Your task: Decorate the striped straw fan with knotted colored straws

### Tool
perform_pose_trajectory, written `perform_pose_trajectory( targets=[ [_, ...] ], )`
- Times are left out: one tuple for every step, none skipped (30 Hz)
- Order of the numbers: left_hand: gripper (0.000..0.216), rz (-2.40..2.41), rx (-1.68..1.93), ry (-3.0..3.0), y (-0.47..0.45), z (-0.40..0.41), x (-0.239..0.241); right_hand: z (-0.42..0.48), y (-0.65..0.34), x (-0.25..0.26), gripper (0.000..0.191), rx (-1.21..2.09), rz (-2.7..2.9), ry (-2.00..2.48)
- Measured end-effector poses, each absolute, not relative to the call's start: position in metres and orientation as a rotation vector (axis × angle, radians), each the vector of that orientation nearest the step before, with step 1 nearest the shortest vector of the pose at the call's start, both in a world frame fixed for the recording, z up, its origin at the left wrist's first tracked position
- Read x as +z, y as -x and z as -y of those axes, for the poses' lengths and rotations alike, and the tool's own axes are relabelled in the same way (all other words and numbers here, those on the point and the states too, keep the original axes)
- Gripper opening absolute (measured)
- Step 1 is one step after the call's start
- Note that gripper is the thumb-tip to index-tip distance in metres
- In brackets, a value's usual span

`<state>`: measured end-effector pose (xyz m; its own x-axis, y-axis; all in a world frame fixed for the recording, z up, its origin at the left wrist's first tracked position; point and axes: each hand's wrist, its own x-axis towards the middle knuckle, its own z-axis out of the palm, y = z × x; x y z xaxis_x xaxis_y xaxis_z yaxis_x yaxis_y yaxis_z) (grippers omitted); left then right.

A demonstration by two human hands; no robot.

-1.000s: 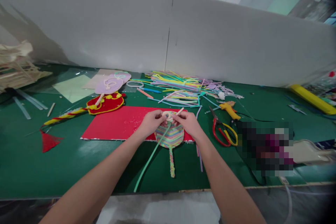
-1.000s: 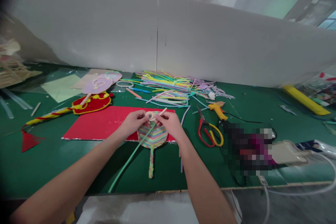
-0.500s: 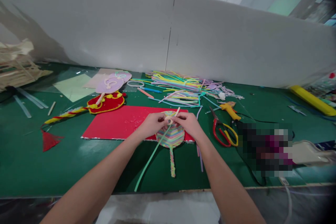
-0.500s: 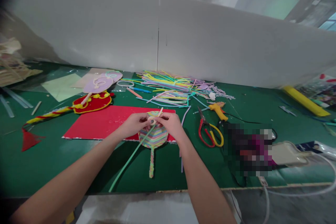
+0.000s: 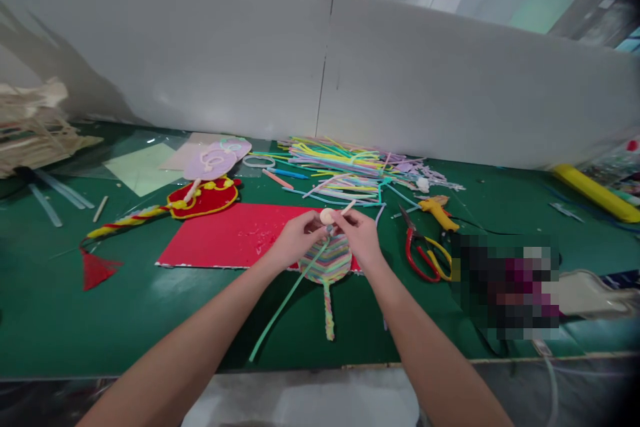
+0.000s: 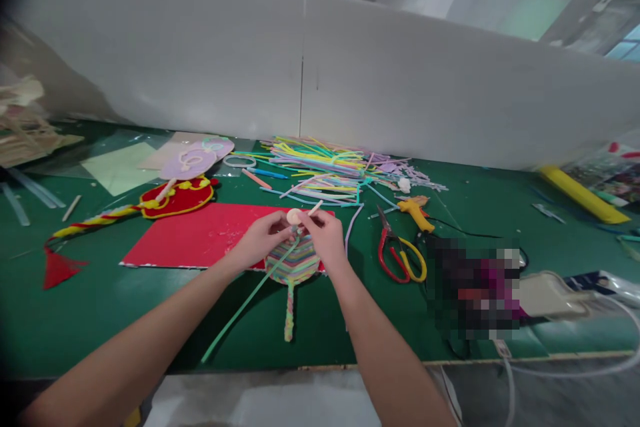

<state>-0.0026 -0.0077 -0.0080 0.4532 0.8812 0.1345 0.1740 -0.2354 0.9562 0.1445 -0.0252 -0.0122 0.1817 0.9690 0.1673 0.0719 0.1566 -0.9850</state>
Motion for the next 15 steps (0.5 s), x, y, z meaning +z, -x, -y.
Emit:
perform_pose_trajectory(
  targets=[
    [0.017, -0.94, 0.905, -1.689, 0.001, 0.008, -0.009, 0.025, -0.14, -0.015, 0.025, 0.921, 1.131, 1.196],
    [0.017, -0.958, 0.931, -1.686, 0.001, 0.009, -0.009, 0.025, -0.136, -0.017, 0.026, 0.927, 1.085, 1.177],
    [0.017, -0.977, 0.96, -1.69, 0.0, 0.01, -0.01, 0.025, -0.132, -0.019, 0.026, 0.939, 1.046, 1.157],
    [0.018, -0.998, 0.991, -1.698, -0.001, 0.01, -0.01, 0.024, -0.128, -0.021, 0.026, 0.95, 1.017, 1.138],
    [0.02, -1.021, 1.024, -1.709, -0.001, 0.011, -0.009, 0.024, -0.125, -0.022, 0.025, 0.962, 0.997, 1.12],
    [0.021, -1.048, 1.052, -1.722, 0.0, 0.011, -0.008, 0.024, -0.123, -0.023, 0.025, 0.975, 0.984, 1.105],
    [0.022, -1.077, 1.075, -1.733, 0.0, 0.011, -0.007, 0.024, -0.122, -0.023, 0.025, 0.991, 0.98, 1.096],
    [0.023, -1.104, 1.088, -1.738, 0.001, 0.011, -0.006, 0.024, -0.122, -0.023, 0.025, 1.012, 0.979, 1.092],
    [0.024, -1.125, 1.092, -1.736, 0.001, 0.01, -0.005, 0.024, -0.122, -0.022, 0.026, 1.035, 0.978, 1.095],
    [0.025, -1.14, 1.092, -1.726, 0.002, 0.009, -0.004, 0.024, -0.123, -0.021, 0.028, 1.055, 0.975, 1.101],
    [0.026, -1.148, 1.092, -1.712, 0.003, 0.008, -0.004, 0.024, -0.125, -0.02, 0.029, 1.068, 0.974, 1.11],
    [0.027, -1.146, 1.088, -1.695, 0.004, 0.007, -0.003, 0.025, -0.127, -0.019, 0.03, 1.073, 0.983, 1.119],
    [0.027, -1.138, 1.081, -1.683, 0.005, 0.007, -0.003, 0.025, -0.13, -0.017, 0.03, 1.069, 1.004, 1.126],
    [0.027, -1.127, 1.07, -1.679, 0.006, 0.006, -0.003, 0.025, -0.133, -0.016, 0.03, 1.059, 1.035, 1.132],
    [0.027, -1.116, 1.059, -1.681, 0.006, 0.006, -0.003, 0.025, -0.135, -0.015, 0.029, 1.047, 1.074, 1.139]
  ],
)
